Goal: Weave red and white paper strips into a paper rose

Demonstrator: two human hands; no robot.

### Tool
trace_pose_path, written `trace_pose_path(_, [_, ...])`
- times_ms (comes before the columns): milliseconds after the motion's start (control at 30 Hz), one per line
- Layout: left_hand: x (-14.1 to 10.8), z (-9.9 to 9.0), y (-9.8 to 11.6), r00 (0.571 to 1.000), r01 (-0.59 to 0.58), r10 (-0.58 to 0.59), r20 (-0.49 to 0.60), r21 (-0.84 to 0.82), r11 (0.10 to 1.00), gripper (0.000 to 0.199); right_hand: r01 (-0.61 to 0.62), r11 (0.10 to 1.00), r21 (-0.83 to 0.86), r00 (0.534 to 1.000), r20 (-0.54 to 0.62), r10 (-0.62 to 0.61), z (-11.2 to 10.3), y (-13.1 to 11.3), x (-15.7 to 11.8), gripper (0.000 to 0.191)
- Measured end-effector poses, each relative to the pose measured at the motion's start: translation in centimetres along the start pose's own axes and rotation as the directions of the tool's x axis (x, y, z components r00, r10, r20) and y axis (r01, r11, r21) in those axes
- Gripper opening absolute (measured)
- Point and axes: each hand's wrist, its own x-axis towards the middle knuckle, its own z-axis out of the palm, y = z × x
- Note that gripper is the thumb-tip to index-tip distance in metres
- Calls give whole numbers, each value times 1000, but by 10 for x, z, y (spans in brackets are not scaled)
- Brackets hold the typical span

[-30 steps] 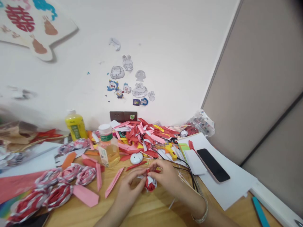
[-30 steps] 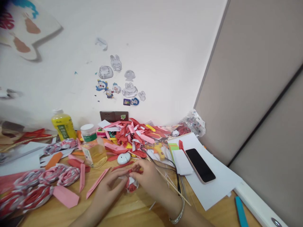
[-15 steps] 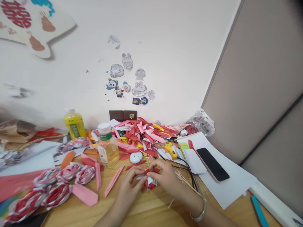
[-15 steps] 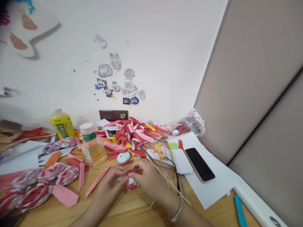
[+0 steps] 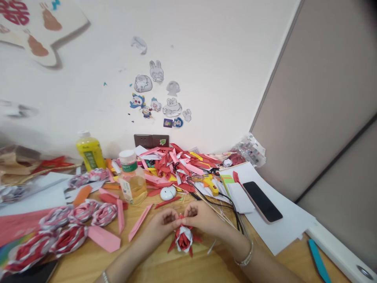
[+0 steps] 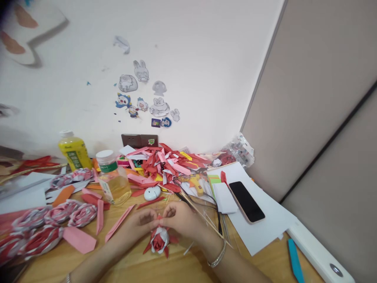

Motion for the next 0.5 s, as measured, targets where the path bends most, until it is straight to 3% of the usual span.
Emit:
trace_pose_path(167, [1, -2, -3, 999, -30, 31, -9, 58, 998, 27, 28, 988, -154, 997, -73, -39, 1, 2, -1, 12])
trace_pose_path(300, [-3, 1, 8, 992, -75, 97, -75, 252, 965, 21, 66, 959, -275, 994, -65, -88, -1, -2, -4, 9])
trace_pose_path(400, [-6, 5, 18, 985, -67, 116, -131, 331, 941, 20, 108, 971, -213, 994, 27, -105, -4, -4, -3, 2])
trace_pose_path(500, [-6, 7, 20, 983, -29, 77, -169, 267, 963, 20, 86, 990, -108, 992, 102, -75, -5, -4, -2, 7])
